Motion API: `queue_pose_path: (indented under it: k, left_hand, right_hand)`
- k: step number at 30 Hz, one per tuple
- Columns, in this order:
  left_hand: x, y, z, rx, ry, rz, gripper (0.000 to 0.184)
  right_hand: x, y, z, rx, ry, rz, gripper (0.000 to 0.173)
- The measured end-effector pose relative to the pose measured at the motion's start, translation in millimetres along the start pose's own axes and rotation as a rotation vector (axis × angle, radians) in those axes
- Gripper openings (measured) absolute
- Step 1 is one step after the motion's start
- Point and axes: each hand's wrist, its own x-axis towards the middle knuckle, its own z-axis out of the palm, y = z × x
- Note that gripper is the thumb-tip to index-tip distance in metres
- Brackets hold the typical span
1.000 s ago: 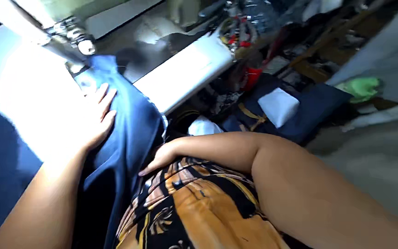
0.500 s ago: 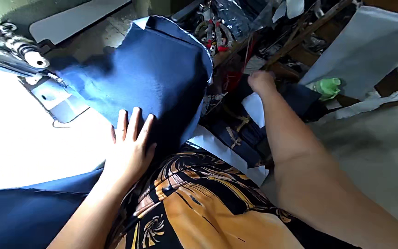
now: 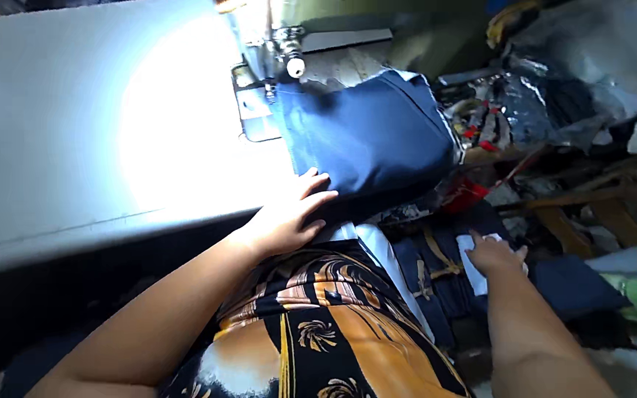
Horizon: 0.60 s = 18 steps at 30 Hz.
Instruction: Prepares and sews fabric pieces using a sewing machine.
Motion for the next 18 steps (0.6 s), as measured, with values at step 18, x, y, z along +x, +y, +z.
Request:
queue_pose_path:
  k: [18]
  left_hand:
    - [-42,7,-24,-0.091,0.142,0.091,0.029]
  right_hand:
    - [7,-10,7,-0.252,-0.08,-0.007,0.044]
